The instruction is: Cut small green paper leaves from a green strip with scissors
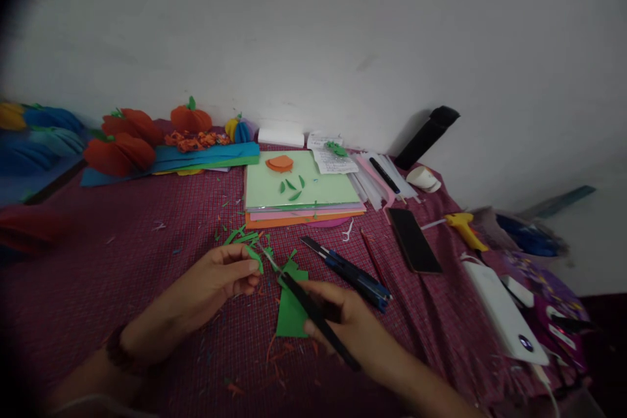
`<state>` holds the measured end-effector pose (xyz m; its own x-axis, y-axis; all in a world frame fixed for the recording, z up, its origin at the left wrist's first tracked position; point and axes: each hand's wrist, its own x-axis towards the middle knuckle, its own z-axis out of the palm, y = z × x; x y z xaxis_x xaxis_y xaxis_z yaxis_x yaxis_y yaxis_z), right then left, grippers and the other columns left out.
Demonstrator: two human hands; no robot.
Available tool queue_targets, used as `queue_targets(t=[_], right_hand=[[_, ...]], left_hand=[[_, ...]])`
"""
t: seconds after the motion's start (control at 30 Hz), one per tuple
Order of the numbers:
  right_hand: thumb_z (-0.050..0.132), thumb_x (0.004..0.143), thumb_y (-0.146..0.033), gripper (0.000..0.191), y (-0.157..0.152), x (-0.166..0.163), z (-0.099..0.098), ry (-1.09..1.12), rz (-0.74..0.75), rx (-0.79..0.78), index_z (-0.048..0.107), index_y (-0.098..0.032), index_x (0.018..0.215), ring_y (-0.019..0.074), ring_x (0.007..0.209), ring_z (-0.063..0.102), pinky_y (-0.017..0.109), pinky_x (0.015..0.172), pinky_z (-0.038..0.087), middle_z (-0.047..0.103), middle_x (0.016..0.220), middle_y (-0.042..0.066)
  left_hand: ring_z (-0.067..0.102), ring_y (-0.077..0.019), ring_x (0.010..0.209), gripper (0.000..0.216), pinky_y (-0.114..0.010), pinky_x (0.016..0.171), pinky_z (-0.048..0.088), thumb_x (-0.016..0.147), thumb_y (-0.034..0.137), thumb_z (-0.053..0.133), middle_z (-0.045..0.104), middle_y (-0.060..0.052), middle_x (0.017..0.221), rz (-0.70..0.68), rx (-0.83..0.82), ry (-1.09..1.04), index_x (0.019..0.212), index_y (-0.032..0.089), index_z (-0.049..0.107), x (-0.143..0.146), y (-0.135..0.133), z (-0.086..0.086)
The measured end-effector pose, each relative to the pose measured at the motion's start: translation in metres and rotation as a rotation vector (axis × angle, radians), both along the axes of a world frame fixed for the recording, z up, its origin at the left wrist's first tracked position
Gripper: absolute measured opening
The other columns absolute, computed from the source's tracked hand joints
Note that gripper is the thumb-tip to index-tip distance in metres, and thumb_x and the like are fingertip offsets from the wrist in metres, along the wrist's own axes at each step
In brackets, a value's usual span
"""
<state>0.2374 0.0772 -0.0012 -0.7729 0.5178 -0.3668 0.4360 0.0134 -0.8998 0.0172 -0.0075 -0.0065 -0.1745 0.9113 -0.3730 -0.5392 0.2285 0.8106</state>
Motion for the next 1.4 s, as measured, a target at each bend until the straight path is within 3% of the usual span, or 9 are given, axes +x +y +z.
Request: queue_targets(t=[0.13,0.37,0.57,0.7,0.83,1.0,1.17,1.27,1.4], right_hand=[[0.060,0.081,-0.022,0.045,0.040,0.000,0.003,0.054,0.014,0.480,0.055,-0.023,0.126,0.0230,0.111,0.058,0.039,0.097,0.044,0.062,0.123,0.006],[0.053,0.081,-0.015,0.052,0.112,0.003,-0.002,-0.170,-0.063,1.083,0.050,-0.021,0.132,0.0247,0.102,0.063,0.038,0.090,0.048,0.064,0.118,0.010],[0.053,0.082,-0.016,0.046,0.128,0.008,-0.022,-0.126,-0.169,1.128,0.053,-0.017,0.128,0.0238,0.101,0.062,0.036,0.089,0.047,0.064,0.114,0.012],[0.052,0.083,-0.017,0.045,0.130,0.015,-0.028,-0.091,-0.165,1.104,0.052,-0.016,0.129,0.0233,0.100,0.061,0.035,0.088,0.047,0.063,0.113,0.011],[0.053,0.084,-0.018,0.043,0.134,0.017,-0.029,-0.152,-0.174,1.127,0.053,-0.015,0.127,0.0242,0.097,0.061,0.035,0.087,0.047,0.062,0.111,0.012],[0.055,0.084,-0.018,0.040,0.132,0.012,-0.029,-0.229,-0.118,1.167,0.055,-0.011,0.123,0.0261,0.100,0.058,0.035,0.090,0.044,0.061,0.110,0.014],[0.053,0.086,-0.017,0.038,0.126,0.008,-0.028,-0.232,-0.087,1.155,0.055,-0.011,0.123,0.0255,0.103,0.056,0.035,0.092,0.042,0.061,0.113,0.015],[0.052,0.087,-0.018,0.036,0.124,0.009,-0.024,-0.237,-0.088,1.138,0.056,-0.010,0.121,0.0253,0.103,0.056,0.036,0.092,0.041,0.061,0.112,0.016],[0.053,0.086,-0.018,0.031,0.111,0.010,-0.005,-0.170,-0.127,1.140,0.061,-0.010,0.115,0.0268,0.102,0.055,0.038,0.091,0.041,0.062,0.110,0.016]], left_hand=[[0.054,-0.0099,0.054,0.018,-0.023,0.054,0.043,0.062,0.023,0.075,0.059,0.001,0.056,0.029,-0.002,0.064,0.059,0.015,0.059,-0.001,-0.003,0.003],[0.052,-0.0106,0.050,0.017,-0.023,0.050,0.042,0.063,0.026,0.071,0.058,0.001,0.055,0.022,0.005,0.307,0.058,0.015,0.060,-0.017,0.023,0.014],[0.050,-0.0097,0.045,0.016,-0.021,0.047,0.038,0.061,0.019,0.069,0.055,0.001,0.049,0.002,0.017,0.604,0.051,0.015,0.057,-0.045,0.097,0.030],[0.052,-0.0096,0.049,0.011,-0.023,0.053,0.043,0.066,0.021,0.066,0.062,-0.001,0.061,0.071,-0.008,0.709,0.073,0.014,0.063,-0.051,0.125,0.035],[0.051,-0.0096,0.050,0.015,-0.022,0.052,0.041,0.064,0.019,0.069,0.061,0.002,0.061,0.016,-0.040,0.812,0.077,0.016,0.064,-0.039,0.111,0.036],[0.049,-0.0112,0.052,0.013,-0.022,0.050,0.037,0.073,0.016,0.059,0.055,0.002,0.056,-0.506,0.107,1.097,0.061,0.018,0.062,-0.005,0.062,0.029],[0.053,-0.0254,0.104,0.037,-0.041,0.091,0.041,0.078,0.004,0.051,0.064,-0.009,0.112,-0.784,0.442,1.673,0.111,0.019,0.062,0.016,0.033,0.007],[0.057,-0.0250,0.096,0.028,-0.042,0.086,0.044,0.083,0.007,0.047,0.067,-0.011,0.104,-0.739,0.517,1.776,0.103,0.016,0.065,0.016,0.033,-0.007],[0.061,-0.0200,0.079,0.014,-0.034,0.076,0.047,0.082,0.013,0.054,0.068,-0.006,0.081,-0.351,0.466,1.542,0.083,0.018,0.067,0.011,0.032,-0.005]])
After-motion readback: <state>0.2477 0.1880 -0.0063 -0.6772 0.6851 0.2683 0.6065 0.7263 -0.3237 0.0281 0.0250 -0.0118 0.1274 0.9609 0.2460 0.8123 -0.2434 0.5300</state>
